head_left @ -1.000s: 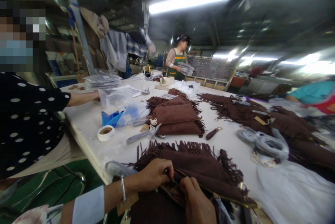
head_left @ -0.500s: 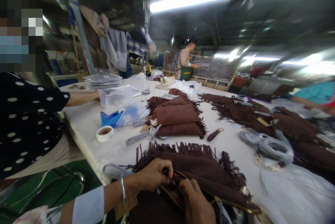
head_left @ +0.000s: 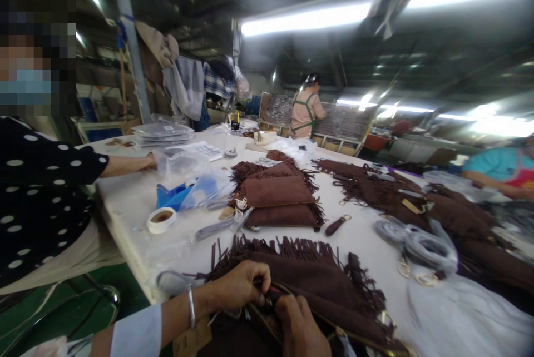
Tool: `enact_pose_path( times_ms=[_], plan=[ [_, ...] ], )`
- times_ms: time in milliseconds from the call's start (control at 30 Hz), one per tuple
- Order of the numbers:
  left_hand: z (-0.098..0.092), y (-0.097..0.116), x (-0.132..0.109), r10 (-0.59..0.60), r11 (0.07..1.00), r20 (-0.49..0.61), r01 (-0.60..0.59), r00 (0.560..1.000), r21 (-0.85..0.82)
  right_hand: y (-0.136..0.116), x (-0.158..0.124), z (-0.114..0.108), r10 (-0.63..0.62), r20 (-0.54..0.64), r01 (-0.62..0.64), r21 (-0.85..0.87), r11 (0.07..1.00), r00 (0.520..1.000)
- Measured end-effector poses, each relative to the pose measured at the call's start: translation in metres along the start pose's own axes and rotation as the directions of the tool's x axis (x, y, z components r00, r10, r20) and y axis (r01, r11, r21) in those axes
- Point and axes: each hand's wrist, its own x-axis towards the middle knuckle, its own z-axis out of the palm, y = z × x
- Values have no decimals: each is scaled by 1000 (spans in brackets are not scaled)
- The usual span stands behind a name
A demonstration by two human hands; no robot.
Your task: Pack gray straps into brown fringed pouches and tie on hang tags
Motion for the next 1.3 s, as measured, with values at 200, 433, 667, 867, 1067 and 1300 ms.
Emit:
enact_pose_path(
  times_ms=[200, 433, 667, 867, 1067, 1300],
  plan=[
    [-1, 2, -6, 34, 994, 15, -36, 999, 107, 5, -2, 10, -82, -90, 91, 109, 990, 993],
    [-5, 3, -12, 160, 927, 67, -173, 985, 332, 7, 0, 6, -65, -101, 88, 233, 969, 993],
    [0, 1, -22, 320, 827, 69, -314, 945, 467, 4, 0, 0, -31, -79, 52, 286, 957, 996],
    [8, 1, -30, 440, 748, 50, -396, 897, 532, -4, 1, -23, 26, 40, -39, 370, 928, 999],
    [15, 4, -42, 376, 685, 136, -373, 917, 626, -17, -4, -45, 81, 39, -90, 337, 937, 996],
    [16, 7, -40, 353, 709, 104, -338, 930, 619, -21, -3, -52, 85, 44, -93, 271, 958, 995]
  ],
)
